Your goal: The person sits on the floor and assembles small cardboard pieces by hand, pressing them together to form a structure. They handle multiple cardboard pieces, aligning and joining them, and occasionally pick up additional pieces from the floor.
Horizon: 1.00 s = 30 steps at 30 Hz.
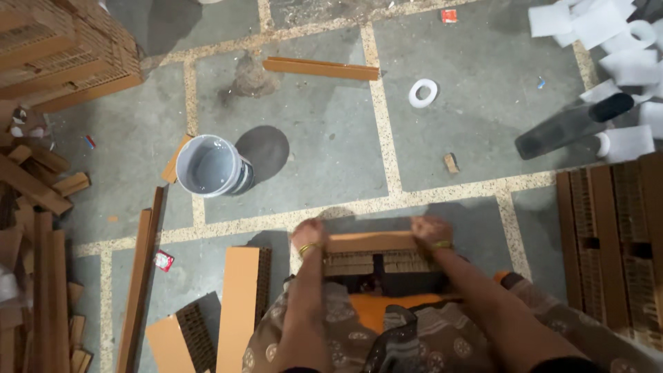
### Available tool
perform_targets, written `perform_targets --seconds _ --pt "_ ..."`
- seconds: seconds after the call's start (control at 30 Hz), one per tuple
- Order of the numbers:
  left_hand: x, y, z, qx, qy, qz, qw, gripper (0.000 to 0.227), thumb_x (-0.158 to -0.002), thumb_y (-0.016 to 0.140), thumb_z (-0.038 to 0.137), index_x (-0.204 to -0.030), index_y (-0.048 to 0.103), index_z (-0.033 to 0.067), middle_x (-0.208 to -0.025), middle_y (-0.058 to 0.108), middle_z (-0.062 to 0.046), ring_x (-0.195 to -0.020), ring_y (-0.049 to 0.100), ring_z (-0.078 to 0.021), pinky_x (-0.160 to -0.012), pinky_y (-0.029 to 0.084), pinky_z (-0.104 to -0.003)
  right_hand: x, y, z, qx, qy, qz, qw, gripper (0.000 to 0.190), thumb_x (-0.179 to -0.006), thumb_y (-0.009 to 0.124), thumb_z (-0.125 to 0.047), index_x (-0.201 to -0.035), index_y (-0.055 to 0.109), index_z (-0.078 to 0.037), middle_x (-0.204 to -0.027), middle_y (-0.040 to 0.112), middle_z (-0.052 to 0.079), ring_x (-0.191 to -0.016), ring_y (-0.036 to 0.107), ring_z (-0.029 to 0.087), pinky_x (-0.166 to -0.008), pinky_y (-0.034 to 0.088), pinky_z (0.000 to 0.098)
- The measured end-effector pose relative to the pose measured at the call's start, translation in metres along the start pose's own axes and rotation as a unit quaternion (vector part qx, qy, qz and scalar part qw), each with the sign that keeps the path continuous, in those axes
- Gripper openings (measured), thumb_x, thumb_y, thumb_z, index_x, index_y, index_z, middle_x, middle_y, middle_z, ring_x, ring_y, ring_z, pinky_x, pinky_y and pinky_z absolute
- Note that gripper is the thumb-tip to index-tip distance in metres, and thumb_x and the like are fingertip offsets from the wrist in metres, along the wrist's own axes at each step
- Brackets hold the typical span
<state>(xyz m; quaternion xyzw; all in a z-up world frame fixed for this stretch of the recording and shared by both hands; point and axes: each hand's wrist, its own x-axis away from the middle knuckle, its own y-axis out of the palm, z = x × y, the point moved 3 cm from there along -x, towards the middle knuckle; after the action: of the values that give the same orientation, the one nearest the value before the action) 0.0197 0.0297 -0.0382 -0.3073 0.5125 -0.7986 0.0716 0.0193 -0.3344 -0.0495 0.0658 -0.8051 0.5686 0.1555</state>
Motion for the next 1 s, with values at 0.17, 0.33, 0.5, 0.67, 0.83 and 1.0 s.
perform_targets --seconds 0.17,0.33,0.5,0.67,0.83,1.0 --pt "-0.01 0.012 -0.025 0.03 0.018 0.147 0.989 0.044 -0.101 0.045 0.042 -0.09 0.075 0.0115 -0.096 0.075 -0.016 -0.091 0.07 -0.0411 -0.082 0.055 -0.054 0.003 -0.026 0.021 0.018 0.013 0.061 0.998 0.048 -0.097 0.048 -0.048 -0.081 0.075 -0.012 -0.082 0.073 0.018 -0.073 0.067 0.041 -0.067 0.055 0.053" --pt "-0.017 0.017 -0.029 0.076 -0.015 0.115 0.99 0.041 -0.098 0.048 0.042 -0.091 0.074 0.0118 -0.092 0.073 -0.02 -0.086 0.069 -0.044 -0.075 0.055 -0.056 0.002 -0.027 0.018 0.022 -0.001 0.072 0.997 0.051 -0.097 0.046 -0.049 -0.077 0.075 -0.012 -0.086 0.073 0.018 -0.08 0.069 0.041 -0.076 0.056 0.0537" --pt "-0.017 0.015 -0.03 0.088 -0.011 0.109 0.99 0.042 -0.098 0.049 0.043 -0.091 0.075 0.0115 -0.092 0.073 -0.02 -0.087 0.068 -0.0443 -0.077 0.055 -0.056 0.0 -0.023 0.023 0.016 0.003 0.048 0.999 0.046 -0.097 0.049 -0.046 -0.08 0.075 -0.012 -0.083 0.073 0.018 -0.077 0.068 0.042 -0.072 0.054 0.0551" --pt "-0.004 -0.004 -0.011 -0.002 0.065 0.152 0.986 0.044 -0.102 0.043 0.039 -0.092 0.073 0.0083 -0.101 0.074 -0.016 -0.099 0.068 -0.0374 -0.091 0.054 -0.05 0.007 -0.021 0.021 0.023 0.002 0.081 0.996 0.049 -0.099 0.044 -0.048 -0.084 0.075 -0.013 -0.086 0.074 0.014 -0.082 0.069 0.039 -0.079 0.055 0.0506" --pt "0.049 -0.036 0.053 -0.172 0.135 -0.174 0.96 0.047 -0.11 0.023 0.029 -0.118 0.062 0.0039 -0.121 0.067 -0.017 -0.115 0.06 -0.0248 -0.111 0.042 -0.042 0.006 -0.022 0.005 0.102 -0.014 0.048 0.994 0.055 -0.1 0.036 -0.046 -0.09 0.08 -0.013 -0.08 0.078 0.01 -0.074 0.074 0.027 -0.106 0.041 0.0611" --pt "0.08 0.006 0.141 -0.239 0.207 -0.235 0.919 0.064 -0.113 0.015 0.045 -0.131 0.061 0.0039 -0.137 0.059 -0.02 -0.129 0.054 -0.0284 -0.114 0.036 -0.049 0.007 0.032 -0.057 0.11 -0.011 -0.101 0.989 0.061 -0.11 0.027 -0.044 -0.094 0.076 -0.013 -0.088 0.081 0.009 -0.082 0.073 0.026 -0.1 0.045 0.0466"
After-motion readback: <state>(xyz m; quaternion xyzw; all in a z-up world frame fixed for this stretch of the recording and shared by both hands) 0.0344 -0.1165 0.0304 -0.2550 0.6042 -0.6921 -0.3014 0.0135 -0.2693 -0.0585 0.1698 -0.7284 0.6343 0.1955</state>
